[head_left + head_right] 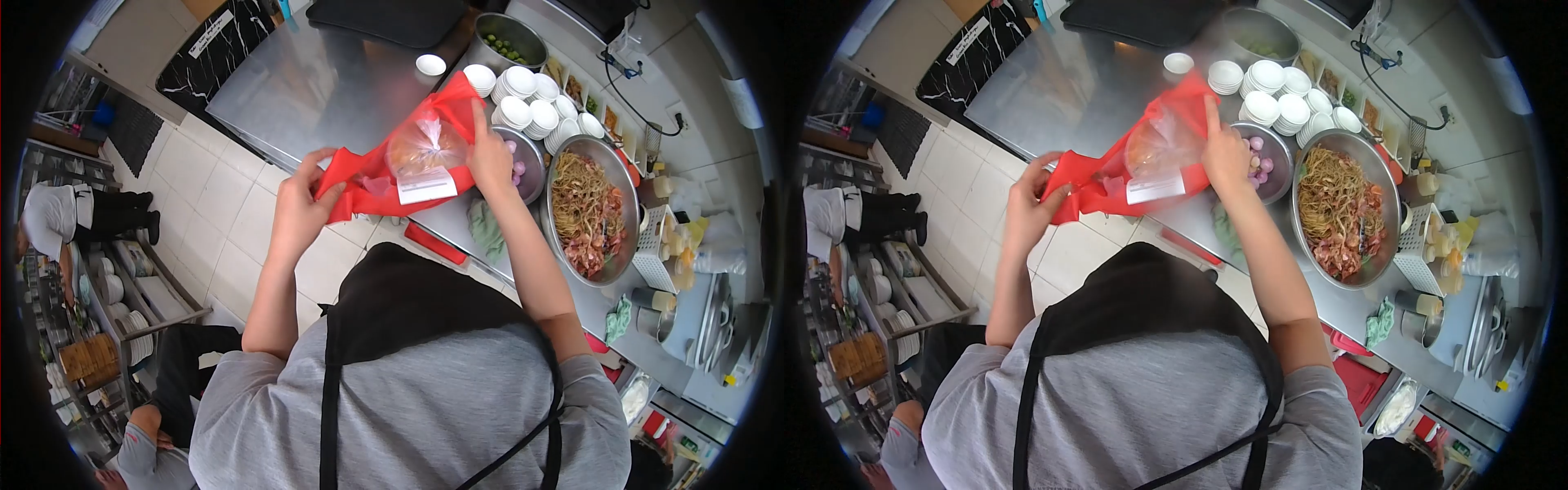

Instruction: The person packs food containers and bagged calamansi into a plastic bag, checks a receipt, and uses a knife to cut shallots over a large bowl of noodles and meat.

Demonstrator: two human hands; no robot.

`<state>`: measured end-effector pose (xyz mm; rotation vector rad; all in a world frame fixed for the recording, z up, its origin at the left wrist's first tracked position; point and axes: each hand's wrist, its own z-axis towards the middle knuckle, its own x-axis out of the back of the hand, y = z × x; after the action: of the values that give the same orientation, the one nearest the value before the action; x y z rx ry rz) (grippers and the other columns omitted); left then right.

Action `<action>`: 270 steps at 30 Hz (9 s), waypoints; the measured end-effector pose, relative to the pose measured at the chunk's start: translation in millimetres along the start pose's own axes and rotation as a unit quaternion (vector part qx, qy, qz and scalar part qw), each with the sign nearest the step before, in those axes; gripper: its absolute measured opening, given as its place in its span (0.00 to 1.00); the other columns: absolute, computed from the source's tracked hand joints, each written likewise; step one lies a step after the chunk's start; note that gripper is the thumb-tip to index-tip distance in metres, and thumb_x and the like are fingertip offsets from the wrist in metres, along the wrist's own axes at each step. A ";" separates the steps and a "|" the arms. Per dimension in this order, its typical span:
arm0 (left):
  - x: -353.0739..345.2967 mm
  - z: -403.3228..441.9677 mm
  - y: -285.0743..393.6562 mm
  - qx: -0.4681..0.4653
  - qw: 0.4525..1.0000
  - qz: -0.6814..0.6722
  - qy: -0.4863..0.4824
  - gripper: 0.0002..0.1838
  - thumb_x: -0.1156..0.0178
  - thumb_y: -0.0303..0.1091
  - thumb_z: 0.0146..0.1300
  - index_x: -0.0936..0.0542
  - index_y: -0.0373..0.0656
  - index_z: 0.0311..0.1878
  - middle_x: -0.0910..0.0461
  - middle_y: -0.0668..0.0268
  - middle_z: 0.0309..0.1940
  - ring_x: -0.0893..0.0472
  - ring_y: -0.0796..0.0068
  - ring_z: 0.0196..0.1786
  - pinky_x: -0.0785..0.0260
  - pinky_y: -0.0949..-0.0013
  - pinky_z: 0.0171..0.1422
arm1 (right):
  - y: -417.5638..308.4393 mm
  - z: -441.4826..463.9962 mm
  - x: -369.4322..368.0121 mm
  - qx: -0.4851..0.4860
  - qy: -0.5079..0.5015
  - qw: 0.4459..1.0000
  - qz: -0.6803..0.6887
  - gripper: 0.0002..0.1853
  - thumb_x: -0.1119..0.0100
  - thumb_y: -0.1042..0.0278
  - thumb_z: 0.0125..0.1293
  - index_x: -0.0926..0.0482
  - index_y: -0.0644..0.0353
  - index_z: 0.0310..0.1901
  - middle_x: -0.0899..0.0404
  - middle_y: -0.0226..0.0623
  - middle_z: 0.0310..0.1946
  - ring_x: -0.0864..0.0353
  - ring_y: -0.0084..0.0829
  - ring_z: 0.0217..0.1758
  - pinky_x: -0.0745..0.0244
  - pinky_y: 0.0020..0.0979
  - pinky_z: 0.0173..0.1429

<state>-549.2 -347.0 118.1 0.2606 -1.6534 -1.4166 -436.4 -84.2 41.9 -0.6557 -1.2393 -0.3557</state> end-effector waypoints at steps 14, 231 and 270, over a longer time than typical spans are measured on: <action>-91.8 80.1 55.5 -0.226 0.967 -0.117 0.003 0.27 0.47 0.17 0.46 0.33 0.41 0.53 0.26 0.63 0.39 0.24 0.74 0.42 0.31 0.73 0.48 | -64.0 -30.5 132.9 0.266 0.008 0.925 0.269 0.20 0.47 0.70 0.52 0.31 0.59 0.50 0.25 0.44 0.41 0.26 0.41 0.45 0.30 0.37 0.45; -173.0 209.6 -91.1 -0.053 0.969 -0.029 -0.239 0.15 0.43 0.19 0.47 0.22 0.39 0.41 0.27 0.54 0.48 0.25 0.55 0.48 0.31 0.66 0.51 | 48.9 237.8 18.6 0.086 0.059 0.844 0.527 0.44 0.41 0.88 0.48 0.55 0.62 0.64 0.25 0.43 0.43 0.27 0.30 0.52 0.33 0.31 0.58; -170.3 218.3 -79.3 -0.067 0.965 -0.011 -0.253 0.12 0.41 0.22 0.47 0.21 0.39 0.37 0.25 0.55 0.42 0.23 0.56 0.42 0.30 0.66 0.47 | 183.0 347.2 -39.8 0.000 -0.094 0.988 -0.120 0.15 0.44 0.71 0.53 0.22 0.50 0.45 0.21 0.43 0.36 0.21 0.40 0.38 0.27 0.35 0.44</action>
<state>-644.5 -111.3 -17.4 -0.1794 -1.9477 -1.6997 -602.9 272.6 17.0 -0.5495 -1.5047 -0.5015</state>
